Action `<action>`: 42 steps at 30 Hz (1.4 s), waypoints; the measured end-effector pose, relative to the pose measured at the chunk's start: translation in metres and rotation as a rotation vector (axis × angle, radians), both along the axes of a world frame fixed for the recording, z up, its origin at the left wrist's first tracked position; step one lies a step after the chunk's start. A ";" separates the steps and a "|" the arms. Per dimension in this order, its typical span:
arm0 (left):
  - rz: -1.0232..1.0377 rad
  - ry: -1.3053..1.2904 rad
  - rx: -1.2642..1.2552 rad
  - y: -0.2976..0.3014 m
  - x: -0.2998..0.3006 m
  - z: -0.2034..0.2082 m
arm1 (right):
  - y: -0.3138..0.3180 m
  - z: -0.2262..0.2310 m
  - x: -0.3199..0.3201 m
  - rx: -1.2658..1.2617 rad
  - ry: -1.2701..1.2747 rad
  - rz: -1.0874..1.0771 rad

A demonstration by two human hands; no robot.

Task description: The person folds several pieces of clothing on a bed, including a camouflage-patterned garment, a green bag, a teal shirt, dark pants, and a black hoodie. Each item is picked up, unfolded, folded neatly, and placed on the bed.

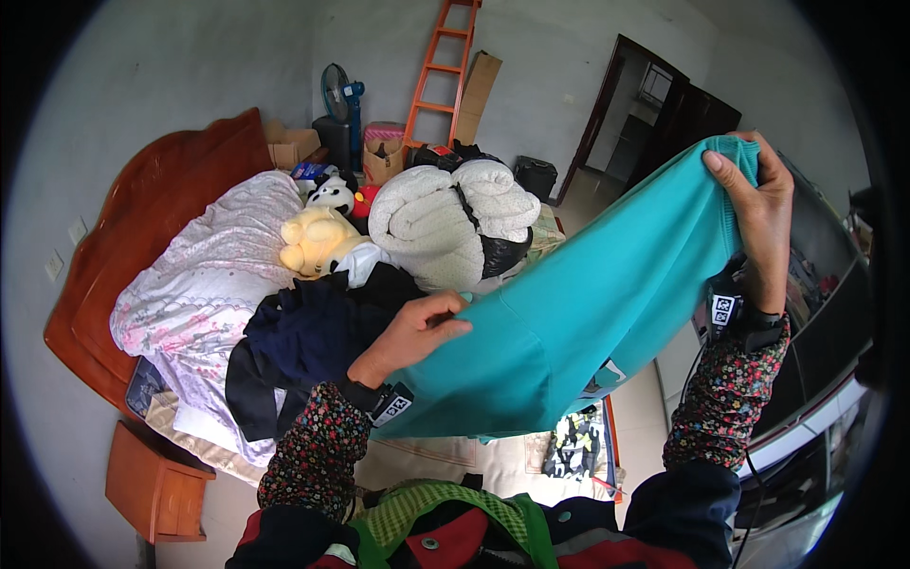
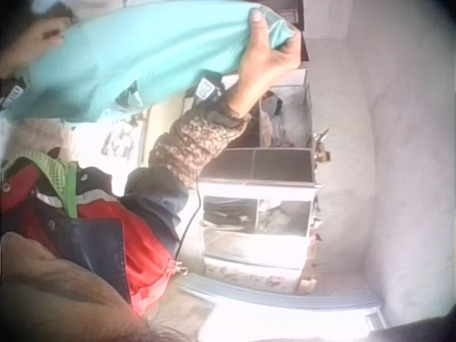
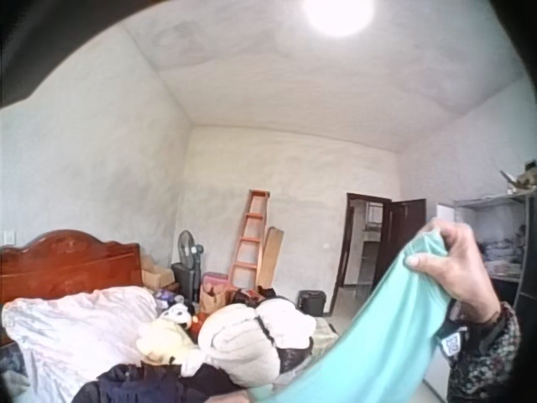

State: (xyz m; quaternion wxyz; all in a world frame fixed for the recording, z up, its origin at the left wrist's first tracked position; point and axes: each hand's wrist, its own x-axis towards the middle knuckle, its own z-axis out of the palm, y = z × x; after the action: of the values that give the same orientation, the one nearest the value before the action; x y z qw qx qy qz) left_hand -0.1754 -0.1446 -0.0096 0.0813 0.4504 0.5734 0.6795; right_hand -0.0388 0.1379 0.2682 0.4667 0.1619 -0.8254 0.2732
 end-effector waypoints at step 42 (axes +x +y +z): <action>-0.142 0.217 -0.773 0.014 -0.122 0.076 | 0.248 -0.153 0.145 -0.487 -0.303 -0.441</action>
State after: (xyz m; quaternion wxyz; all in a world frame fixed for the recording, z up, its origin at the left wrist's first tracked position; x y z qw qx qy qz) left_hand -0.2971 -0.1304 0.0663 0.2305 0.4943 0.7594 0.3549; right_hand 0.1058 0.3859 0.1150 0.4116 -0.1785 -0.8110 0.3755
